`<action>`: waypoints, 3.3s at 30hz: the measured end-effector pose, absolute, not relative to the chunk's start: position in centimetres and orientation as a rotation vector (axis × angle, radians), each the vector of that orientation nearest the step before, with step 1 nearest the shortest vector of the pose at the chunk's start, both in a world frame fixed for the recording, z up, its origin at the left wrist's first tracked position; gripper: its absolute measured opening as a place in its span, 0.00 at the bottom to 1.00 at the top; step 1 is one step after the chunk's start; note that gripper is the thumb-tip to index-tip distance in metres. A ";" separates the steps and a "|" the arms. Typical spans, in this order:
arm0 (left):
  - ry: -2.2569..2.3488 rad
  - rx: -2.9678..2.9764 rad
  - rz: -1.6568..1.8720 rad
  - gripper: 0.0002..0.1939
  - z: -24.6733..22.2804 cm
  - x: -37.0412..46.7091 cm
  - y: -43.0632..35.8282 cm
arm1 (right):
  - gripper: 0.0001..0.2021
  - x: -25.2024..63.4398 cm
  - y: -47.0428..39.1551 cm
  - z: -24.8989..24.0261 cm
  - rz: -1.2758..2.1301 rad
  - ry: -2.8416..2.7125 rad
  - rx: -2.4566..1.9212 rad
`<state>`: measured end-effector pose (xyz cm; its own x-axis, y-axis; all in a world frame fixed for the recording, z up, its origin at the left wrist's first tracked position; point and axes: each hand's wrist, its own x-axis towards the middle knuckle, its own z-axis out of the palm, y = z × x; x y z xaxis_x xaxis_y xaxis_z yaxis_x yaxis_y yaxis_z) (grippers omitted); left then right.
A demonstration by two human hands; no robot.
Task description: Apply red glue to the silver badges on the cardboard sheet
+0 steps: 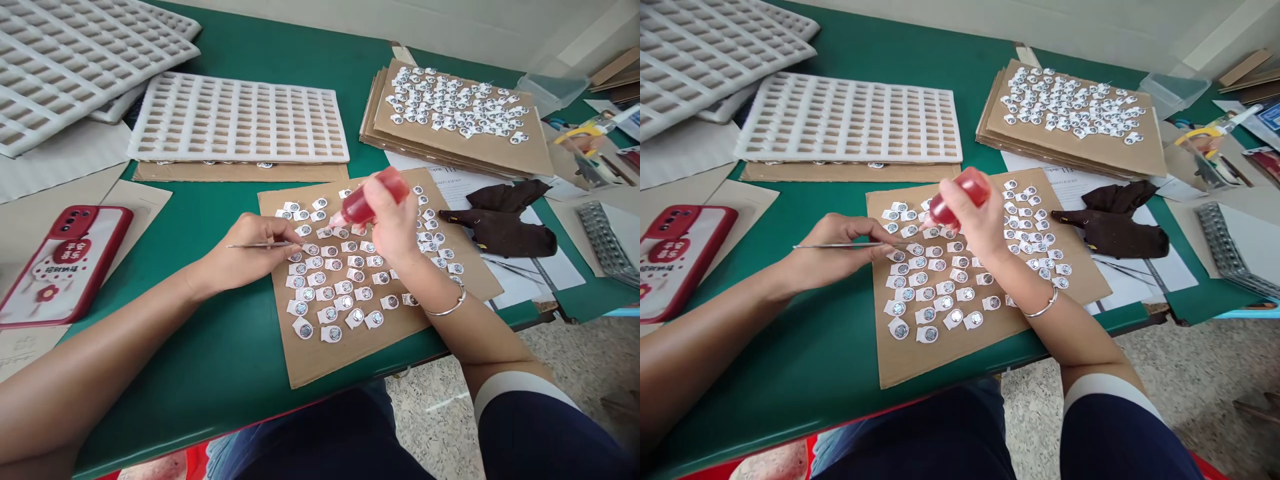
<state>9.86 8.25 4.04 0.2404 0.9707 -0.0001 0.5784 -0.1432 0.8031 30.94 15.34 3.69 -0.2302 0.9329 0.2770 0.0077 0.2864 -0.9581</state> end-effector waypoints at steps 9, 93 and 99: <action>1.563 1.481 1.150 0.12 2.4 6.2 13.0 | 0.15 32.5 17.1 6.9 1.351 -1.298 -0.812; 1.399 3.226 0.456 0.09 -0.1 11.7 0.3 | 0.16 25.7 11.2 2.7 0.849 -2.004 -0.907; 1.391 3.215 0.473 0.10 0.1 11.7 0.4 | 0.17 25.7 11.2 2.6 0.835 -2.024 -0.900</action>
<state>11.72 0.43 0.07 0.6677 0.6374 0.3845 0.7397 -0.6260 -0.2468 25.69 11.18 2.61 -0.4665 0.8044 0.3678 0.3109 0.5385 -0.7832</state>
